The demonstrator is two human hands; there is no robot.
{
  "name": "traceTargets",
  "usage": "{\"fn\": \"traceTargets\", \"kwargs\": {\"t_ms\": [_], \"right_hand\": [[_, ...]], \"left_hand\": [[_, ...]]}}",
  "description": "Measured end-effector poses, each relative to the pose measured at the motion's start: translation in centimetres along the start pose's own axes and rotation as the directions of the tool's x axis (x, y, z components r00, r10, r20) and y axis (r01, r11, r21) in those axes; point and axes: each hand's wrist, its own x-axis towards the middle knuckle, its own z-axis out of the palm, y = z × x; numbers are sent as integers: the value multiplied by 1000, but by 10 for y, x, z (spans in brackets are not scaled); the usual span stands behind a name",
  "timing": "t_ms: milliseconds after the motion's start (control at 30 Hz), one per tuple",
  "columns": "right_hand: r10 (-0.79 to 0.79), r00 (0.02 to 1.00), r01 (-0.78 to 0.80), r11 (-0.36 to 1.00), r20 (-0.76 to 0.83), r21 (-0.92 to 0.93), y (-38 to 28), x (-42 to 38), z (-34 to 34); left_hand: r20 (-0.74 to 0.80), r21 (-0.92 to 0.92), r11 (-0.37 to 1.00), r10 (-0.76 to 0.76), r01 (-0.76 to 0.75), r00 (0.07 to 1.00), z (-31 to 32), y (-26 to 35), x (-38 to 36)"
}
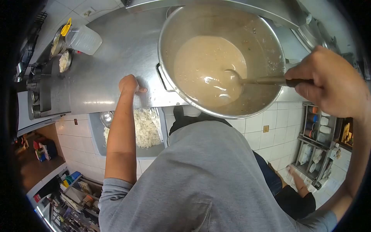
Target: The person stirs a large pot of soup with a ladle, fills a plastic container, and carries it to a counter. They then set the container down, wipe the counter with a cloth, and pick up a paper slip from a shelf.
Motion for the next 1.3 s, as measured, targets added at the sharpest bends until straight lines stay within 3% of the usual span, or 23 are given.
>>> {"fn": "traceTargets", "kwargs": {"t_ms": [33, 100, 167, 333, 400, 433, 500, 567, 633, 700, 900, 1100, 1300], "right_hand": [[25, 999, -22, 993, -28, 114, 6, -3, 2], [104, 995, -103, 986, 1, 133, 4, -9, 2], [305, 941, -337, 874, 145, 349, -4, -14, 4], [353, 935, -265, 755, -32, 600, 3, -32, 53], [518, 848, -429, 539, 117, 725, -15, -29, 50], [518, 847, -426, 533, 116, 731, -19, -29, 54], [502, 847, -392, 372, 173, 841, -24, -28, 64], [479, 863, -354, 351, 159, 867, -26, -25, 76], [469, 864, -294, 176, 182, 940, -29, -18, 89], [442, 877, -279, 149, 189, 949, -29, -11, 100], [471, 864, -144, -108, 178, 984, -24, -1, 125], [491, 869, -90, 33, 62, 995, -12, 9, 149], [532, 847, -14, -2, 13, 1000, -3, 15, 153]], "left_hand": [[27, -18, 1000, 0, 0, 1000, 0, -1, 3], [20, -25, 1000, 6, -5, 1000, 1, -2, 5], [12, -22, 1000, 13, -13, 1000, 1, -3, 5], [-15, 22, 999, 30, -29, 999, 1, -1, -1], [-37, 41, 998, 49, -48, 998, 6, -2, 0], [-55, 50, 997, 63, -60, 997, 8, -3, 2], [-46, 46, 997, 71, -69, 996, 10, -5, 3], [-38, 39, 996, 79, -77, 996, 10, -7, 3], [-69, 71, 994, 87, -82, 994, 7, -4, -5], [-70, 76, 994, 82, -77, 994, 6, -3, -7], [-29, 54, 995, 83, -82, 996, 6, -4, 1], [-8, 85, 994, 69, -68, 998, -2, 1, -2], [4, 64, 996, 62, -62, 998, -4, 1, 0]]}}
